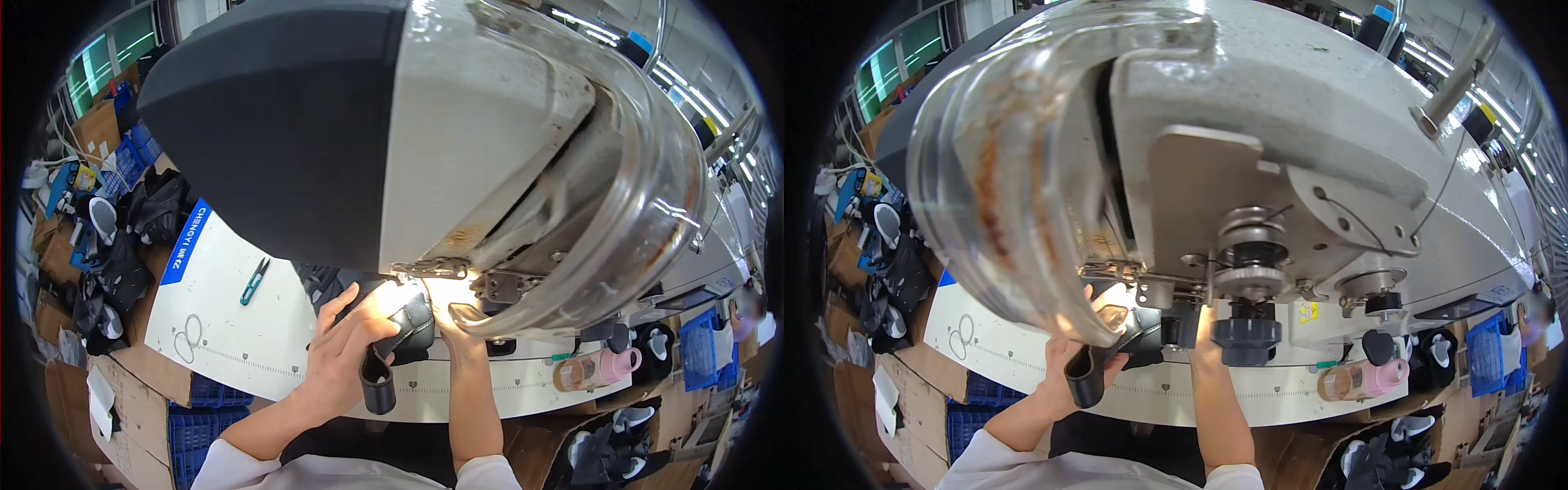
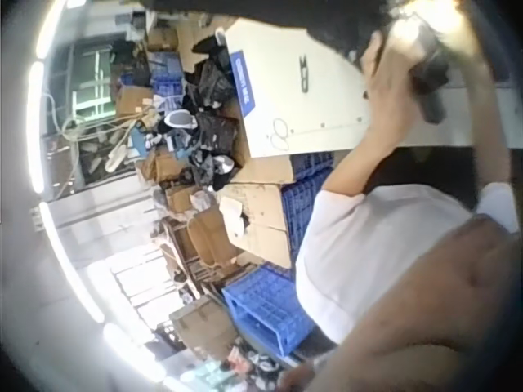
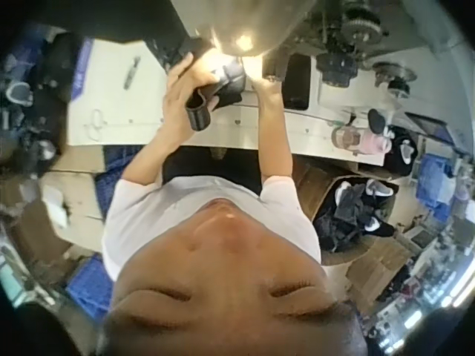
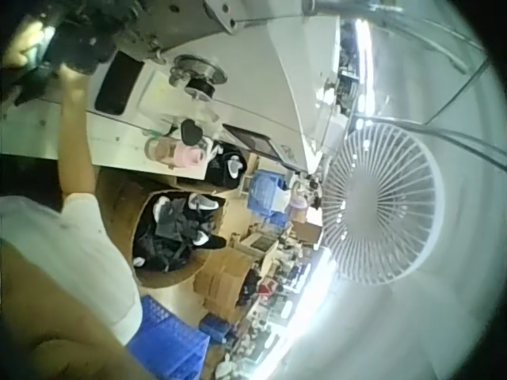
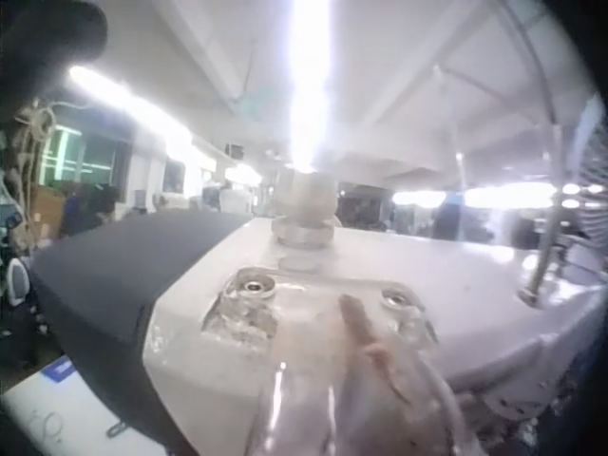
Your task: The person trims threads on shoe components using snips and stitches the shoe parts together with a sewing machine.
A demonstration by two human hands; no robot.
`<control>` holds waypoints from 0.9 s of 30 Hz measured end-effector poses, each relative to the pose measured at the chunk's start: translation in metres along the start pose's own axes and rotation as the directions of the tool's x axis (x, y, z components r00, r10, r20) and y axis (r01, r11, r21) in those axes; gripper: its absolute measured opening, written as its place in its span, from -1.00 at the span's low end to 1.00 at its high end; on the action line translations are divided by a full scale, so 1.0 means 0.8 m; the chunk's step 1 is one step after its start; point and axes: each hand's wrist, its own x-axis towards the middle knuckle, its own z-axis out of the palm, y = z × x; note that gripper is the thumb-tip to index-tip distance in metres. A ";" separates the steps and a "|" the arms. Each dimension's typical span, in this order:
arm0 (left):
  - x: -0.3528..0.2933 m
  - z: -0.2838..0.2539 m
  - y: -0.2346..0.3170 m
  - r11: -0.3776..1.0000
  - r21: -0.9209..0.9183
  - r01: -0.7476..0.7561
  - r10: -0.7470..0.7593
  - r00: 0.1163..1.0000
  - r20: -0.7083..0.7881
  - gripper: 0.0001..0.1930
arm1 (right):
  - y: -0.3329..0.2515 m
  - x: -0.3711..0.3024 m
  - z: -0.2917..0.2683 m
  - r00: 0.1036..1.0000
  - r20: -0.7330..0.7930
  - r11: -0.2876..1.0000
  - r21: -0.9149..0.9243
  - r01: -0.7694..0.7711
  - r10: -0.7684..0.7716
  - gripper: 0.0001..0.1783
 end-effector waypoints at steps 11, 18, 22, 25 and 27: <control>0.011 -0.023 -0.010 0.985 -0.156 0.075 -0.059 0.993 0.101 -0.59 | 0.008 0.001 0.027 0.996 -0.018 0.995 0.040 0.090 -0.090 -0.88; 0.025 -0.040 -0.037 0.900 -0.338 0.276 -0.205 0.951 0.231 -0.58 | 0.021 -0.018 0.018 0.989 -0.113 0.924 -0.381 0.042 -0.092 -0.87; 0.043 -0.043 -0.059 0.768 -0.572 0.287 -0.171 0.953 0.248 -0.62 | 0.029 -0.020 0.018 0.989 -0.114 0.364 -0.928 -0.074 -0.090 -0.71; 0.057 -0.038 -0.081 0.772 -0.598 0.215 -0.098 0.970 0.223 -0.64 | 0.028 -0.022 0.043 0.899 -0.389 0.923 -0.382 0.044 -0.204 -0.93; 0.061 -0.034 -0.096 0.800 -0.582 0.146 -0.037 0.980 0.194 -0.62 | 0.020 -0.023 0.062 0.841 -0.352 0.842 -0.499 0.204 -0.412 -0.87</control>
